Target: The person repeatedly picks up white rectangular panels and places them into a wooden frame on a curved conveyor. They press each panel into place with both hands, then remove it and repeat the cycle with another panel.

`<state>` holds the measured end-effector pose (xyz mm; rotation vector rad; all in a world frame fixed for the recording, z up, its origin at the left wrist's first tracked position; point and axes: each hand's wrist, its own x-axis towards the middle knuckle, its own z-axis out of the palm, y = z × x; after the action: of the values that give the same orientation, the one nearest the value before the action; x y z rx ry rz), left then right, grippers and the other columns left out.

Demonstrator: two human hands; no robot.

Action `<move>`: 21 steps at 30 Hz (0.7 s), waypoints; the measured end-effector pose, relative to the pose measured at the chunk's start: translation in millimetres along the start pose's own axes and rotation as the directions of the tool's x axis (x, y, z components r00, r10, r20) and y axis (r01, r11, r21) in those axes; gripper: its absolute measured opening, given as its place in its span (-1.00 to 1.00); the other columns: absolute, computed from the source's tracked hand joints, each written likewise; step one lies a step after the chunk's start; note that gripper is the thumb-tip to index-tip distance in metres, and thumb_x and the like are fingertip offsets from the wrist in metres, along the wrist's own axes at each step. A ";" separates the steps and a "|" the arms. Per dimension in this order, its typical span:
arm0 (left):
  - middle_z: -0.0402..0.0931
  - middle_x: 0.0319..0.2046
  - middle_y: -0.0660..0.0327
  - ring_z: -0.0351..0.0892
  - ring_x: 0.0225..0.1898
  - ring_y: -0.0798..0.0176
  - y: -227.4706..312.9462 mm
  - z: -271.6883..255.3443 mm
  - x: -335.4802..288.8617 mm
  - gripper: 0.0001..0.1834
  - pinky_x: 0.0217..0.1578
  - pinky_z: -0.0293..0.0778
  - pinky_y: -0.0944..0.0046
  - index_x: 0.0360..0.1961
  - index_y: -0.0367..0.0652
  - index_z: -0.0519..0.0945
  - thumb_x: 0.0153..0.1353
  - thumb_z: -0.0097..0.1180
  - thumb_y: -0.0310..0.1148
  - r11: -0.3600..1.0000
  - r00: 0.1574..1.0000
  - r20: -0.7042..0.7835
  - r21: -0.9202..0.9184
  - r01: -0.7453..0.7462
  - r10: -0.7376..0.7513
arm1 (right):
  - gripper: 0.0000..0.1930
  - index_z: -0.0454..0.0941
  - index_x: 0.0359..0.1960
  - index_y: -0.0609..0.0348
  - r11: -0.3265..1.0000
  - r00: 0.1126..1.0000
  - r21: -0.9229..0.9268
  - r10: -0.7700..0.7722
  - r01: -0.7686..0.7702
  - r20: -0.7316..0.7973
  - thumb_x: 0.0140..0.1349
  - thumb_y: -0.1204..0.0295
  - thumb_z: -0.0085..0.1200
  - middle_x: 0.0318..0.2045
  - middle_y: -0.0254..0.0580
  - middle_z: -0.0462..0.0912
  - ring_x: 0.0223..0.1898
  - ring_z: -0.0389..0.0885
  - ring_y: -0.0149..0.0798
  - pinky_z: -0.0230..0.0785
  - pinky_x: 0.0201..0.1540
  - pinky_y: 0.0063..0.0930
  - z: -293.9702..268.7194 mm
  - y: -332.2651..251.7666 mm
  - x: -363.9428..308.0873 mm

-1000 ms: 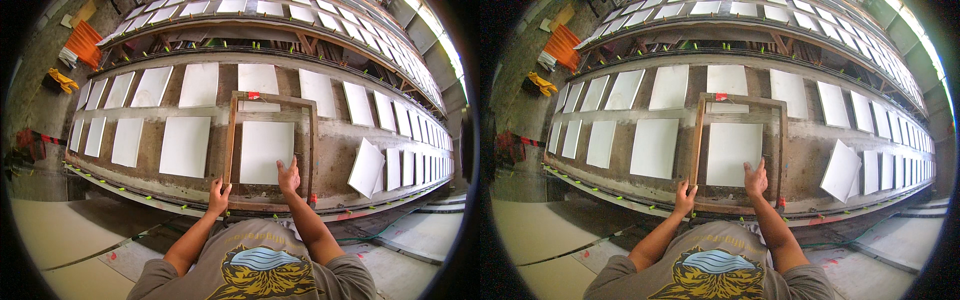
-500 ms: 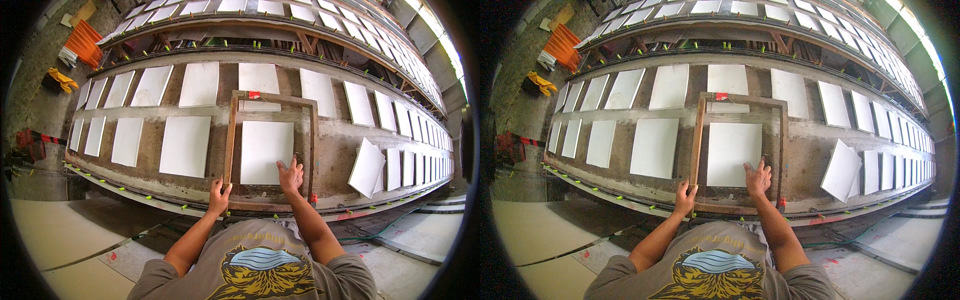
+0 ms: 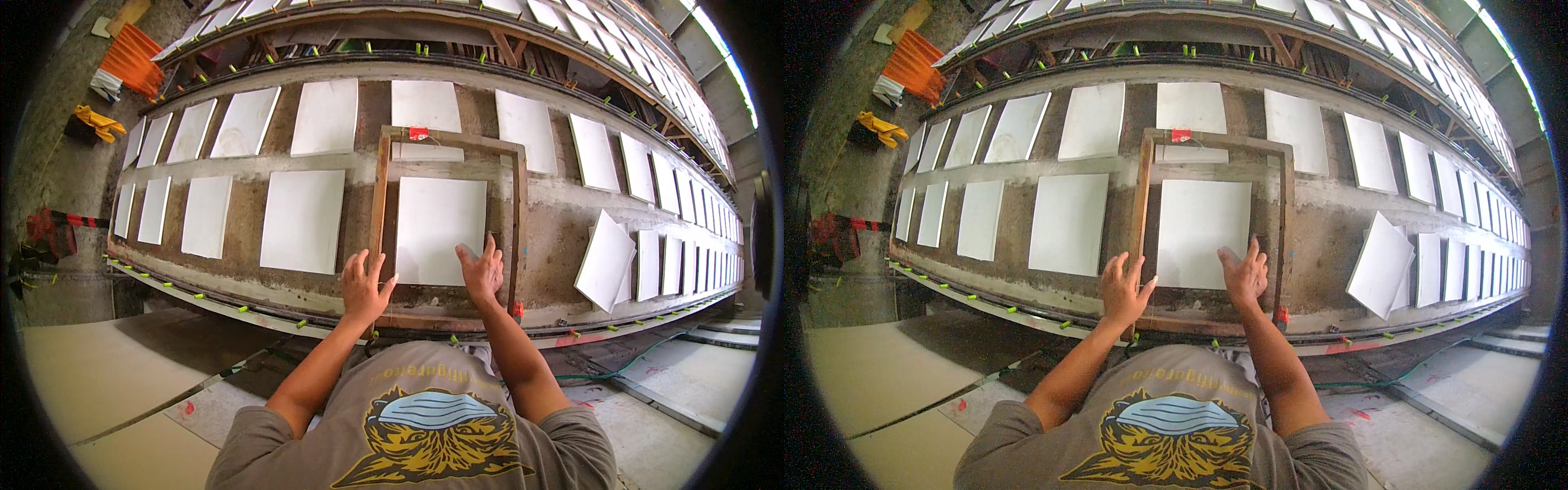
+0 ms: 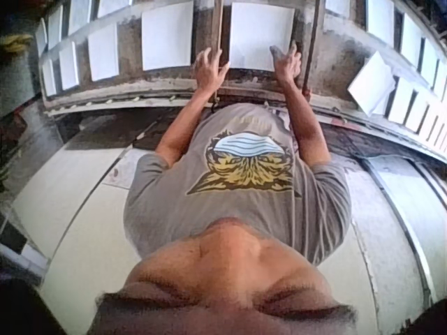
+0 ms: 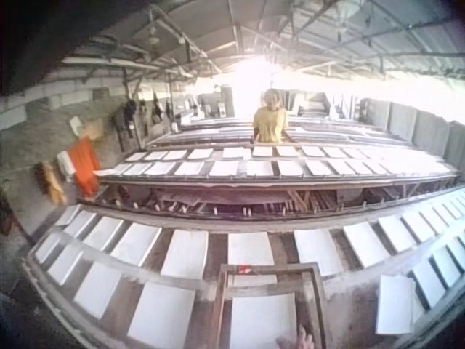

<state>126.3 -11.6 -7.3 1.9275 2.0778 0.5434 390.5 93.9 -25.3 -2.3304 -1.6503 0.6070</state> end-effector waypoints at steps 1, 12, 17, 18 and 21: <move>0.15 0.48 -0.10 0.01 0.52 -0.30 1.8 0.4 6.9 -0.23 0.43 0.04 -0.33 0.43 -0.04 0.43 0.35 0.19 0.18 0.997 0.999 0.020 0.071 -0.041 0.039 | 0.00 0.25 0.50 -0.02 0.999 0.999 -0.015 -0.049 0.049 0.006 0.12 -0.26 0.33 0.12 0.07 0.48 0.21 0.47 0.18 0.34 0.21 0.12 -4.0 -2.1 0.5; 0.05 0.59 0.16 -0.23 0.64 -0.07 15.9 17.4 75.9 0.17 0.55 -0.34 -0.37 0.58 -0.07 0.15 0.13 0.14 0.47 0.823 0.878 0.437 0.412 -0.390 0.197 | -0.07 0.17 0.56 -0.53 0.649 0.687 -0.235 -0.708 0.724 0.163 0.17 -0.45 0.07 0.63 -0.03 -0.08 0.64 -0.18 0.10 -0.29 0.59 0.25 33.7 -26.9 43.4; 0.05 0.59 0.17 -0.22 0.63 -0.10 15.2 22.6 73.2 0.21 0.54 -0.32 -0.39 0.58 -0.07 0.14 0.08 0.11 0.50 0.801 0.880 0.447 0.460 -0.383 0.164 | -0.06 0.05 0.59 -0.63 0.663 0.716 -0.272 -0.629 0.697 0.303 0.19 -0.53 -0.08 0.65 -0.15 -0.18 0.65 -0.25 0.06 -0.36 0.60 0.26 24.1 -48.2 48.9; 0.02 0.60 0.17 -0.22 0.63 -0.10 17.3 21.7 76.1 0.22 0.54 -0.33 -0.38 0.59 -0.06 0.12 0.08 0.09 0.52 0.799 0.873 0.462 0.462 -0.385 0.154 | -0.07 0.01 0.59 -0.68 0.668 0.729 -0.294 -0.609 0.684 0.312 0.20 -0.55 -0.13 0.66 -0.20 -0.22 0.66 -0.30 0.04 -0.40 0.61 0.23 22.2 -55.9 60.0; 0.01 0.60 0.15 -0.24 0.63 -0.13 16.1 24.1 75.3 0.24 0.53 -0.36 -0.40 0.59 -0.06 0.12 0.06 0.05 0.55 0.790 0.878 0.448 0.471 -0.392 0.168 | -0.08 0.02 0.58 -0.69 0.700 0.752 -0.279 -0.589 0.658 0.296 0.20 -0.56 -0.15 0.66 -0.22 -0.23 0.66 -0.32 0.01 -0.41 0.62 0.20 24.6 -76.0 93.2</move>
<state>144.4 66.4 -17.0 2.4343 1.8065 -0.4342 341.5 206.0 -35.1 -1.7215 -2.6663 0.3857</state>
